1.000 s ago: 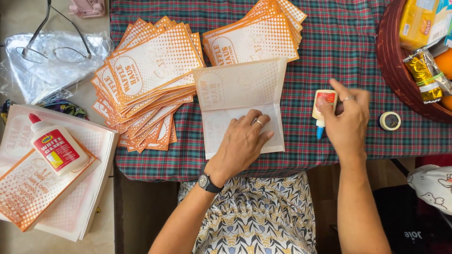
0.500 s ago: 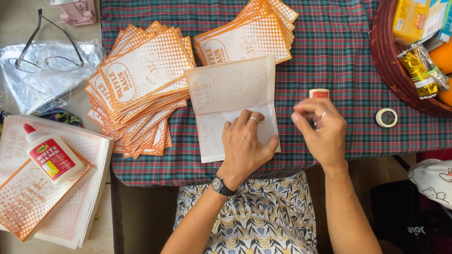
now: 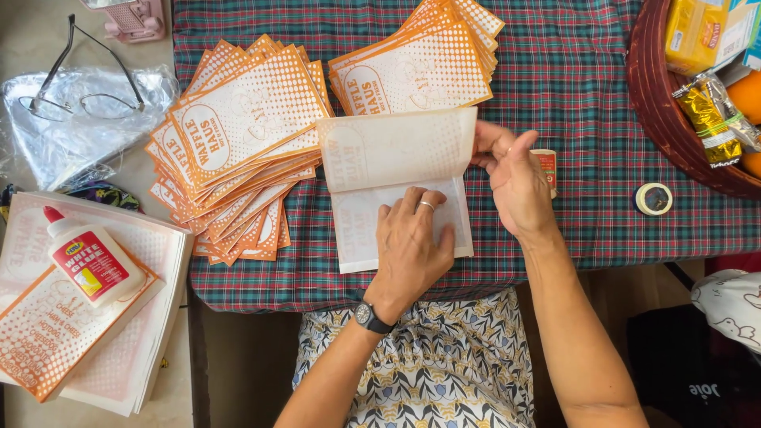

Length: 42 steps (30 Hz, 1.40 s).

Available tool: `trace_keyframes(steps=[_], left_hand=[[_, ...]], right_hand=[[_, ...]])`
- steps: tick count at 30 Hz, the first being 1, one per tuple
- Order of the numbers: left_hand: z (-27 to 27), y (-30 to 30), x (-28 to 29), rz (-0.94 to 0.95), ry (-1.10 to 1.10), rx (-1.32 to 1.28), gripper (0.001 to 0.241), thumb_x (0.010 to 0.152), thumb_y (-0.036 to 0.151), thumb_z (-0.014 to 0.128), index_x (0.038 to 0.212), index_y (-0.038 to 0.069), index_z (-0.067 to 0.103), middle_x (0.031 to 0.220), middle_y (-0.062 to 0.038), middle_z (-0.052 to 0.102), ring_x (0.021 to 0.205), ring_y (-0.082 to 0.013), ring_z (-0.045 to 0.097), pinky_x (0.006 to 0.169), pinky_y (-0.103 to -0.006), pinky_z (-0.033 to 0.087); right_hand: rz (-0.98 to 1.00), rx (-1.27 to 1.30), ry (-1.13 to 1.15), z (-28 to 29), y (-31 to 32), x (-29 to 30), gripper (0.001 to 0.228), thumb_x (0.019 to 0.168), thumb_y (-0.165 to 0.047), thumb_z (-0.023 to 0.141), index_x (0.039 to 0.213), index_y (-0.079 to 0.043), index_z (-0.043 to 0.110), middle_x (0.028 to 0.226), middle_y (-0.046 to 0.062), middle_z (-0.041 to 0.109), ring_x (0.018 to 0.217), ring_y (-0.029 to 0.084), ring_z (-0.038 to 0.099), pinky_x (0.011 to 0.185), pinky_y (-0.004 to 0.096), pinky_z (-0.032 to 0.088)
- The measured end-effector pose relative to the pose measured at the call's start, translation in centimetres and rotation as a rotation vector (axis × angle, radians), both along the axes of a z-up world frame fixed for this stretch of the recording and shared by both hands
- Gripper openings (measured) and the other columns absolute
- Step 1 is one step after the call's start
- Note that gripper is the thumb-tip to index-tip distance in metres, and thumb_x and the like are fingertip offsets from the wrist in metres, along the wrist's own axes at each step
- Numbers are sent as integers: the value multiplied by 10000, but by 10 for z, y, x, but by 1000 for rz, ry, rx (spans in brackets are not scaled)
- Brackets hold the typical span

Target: Applying glue to paper bag templates and folding them into finished bags on a workspace.

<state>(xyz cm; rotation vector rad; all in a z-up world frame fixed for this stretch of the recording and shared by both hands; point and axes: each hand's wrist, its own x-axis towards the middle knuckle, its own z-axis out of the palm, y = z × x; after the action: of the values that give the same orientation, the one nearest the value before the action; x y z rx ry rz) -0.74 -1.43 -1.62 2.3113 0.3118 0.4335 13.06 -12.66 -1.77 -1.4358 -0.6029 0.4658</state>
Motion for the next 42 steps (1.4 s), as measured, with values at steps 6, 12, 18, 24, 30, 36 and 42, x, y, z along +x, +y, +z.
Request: trace_keyframes(steps=[6, 12, 18, 24, 30, 36, 42], left_hand=[[-14, 4, -35, -160, -387, 57, 326, 797, -75, 635, 1056, 122, 671, 902, -42, 631, 760, -248, 653, 659, -331, 454], [17, 11, -84, -361, -461, 187, 116, 941, -2, 590, 1053, 24, 593, 956, -106, 633, 736, -229, 563, 637, -355, 387], [6, 40, -105, -96, -394, 359, 156, 908, 48, 734, 1022, 71, 631, 992, -106, 684, 839, -235, 634, 653, -336, 415], [-6, 66, -119, -100, -243, 387, 263, 941, 97, 777, 1174, 108, 655, 1277, -101, 676, 1196, -334, 649, 941, -475, 489], [-14, 71, -120, -178, -213, 376, 338, 920, 26, 785, 1231, 82, 666, 1380, -126, 629, 1304, -389, 601, 985, -517, 494], [-11, 71, -117, -204, -219, 369, 315, 941, -19, 730, 1239, 57, 664, 1371, -119, 638, 1305, -389, 597, 1012, -515, 476], [-10, 71, -115, -233, -208, 395, 327, 959, -46, 687, 1267, 50, 635, 1378, -114, 630, 1317, -380, 584, 1036, -527, 463]], right_hand=[[45, 51, -31, -24, -22, -5, 1039, 1050, -636, -26, 924, 61, 735, 1143, 246, 633, 1333, 362, 534, 1210, 438, 373], [-29, -108, -173, 7, -27, -25, 726, 1134, -518, 179, 1008, -16, 688, 1271, 144, 670, 1386, 359, 592, 1238, 488, 447], [-11, -258, -769, 31, -53, -54, 112, 975, 1, 687, 1082, 18, 714, 1194, 165, 696, 1247, 371, 659, 1145, 491, 533], [120, -249, -800, 20, -69, -70, 220, 855, 19, 801, 1064, 24, 733, 1226, 176, 687, 1267, 393, 632, 1108, 472, 578], [127, -281, -819, 10, -73, -70, 292, 856, 21, 803, 1132, 21, 708, 1290, 191, 668, 1306, 404, 609, 1133, 497, 568], [134, -334, -819, 10, -75, -71, 439, 821, -58, 852, 1219, 11, 679, 1335, 180, 652, 1335, 381, 593, 1173, 509, 524], [124, -348, -815, 7, -75, -70, 428, 823, -68, 849, 1205, 18, 676, 1328, 178, 657, 1329, 373, 593, 1163, 503, 532]])
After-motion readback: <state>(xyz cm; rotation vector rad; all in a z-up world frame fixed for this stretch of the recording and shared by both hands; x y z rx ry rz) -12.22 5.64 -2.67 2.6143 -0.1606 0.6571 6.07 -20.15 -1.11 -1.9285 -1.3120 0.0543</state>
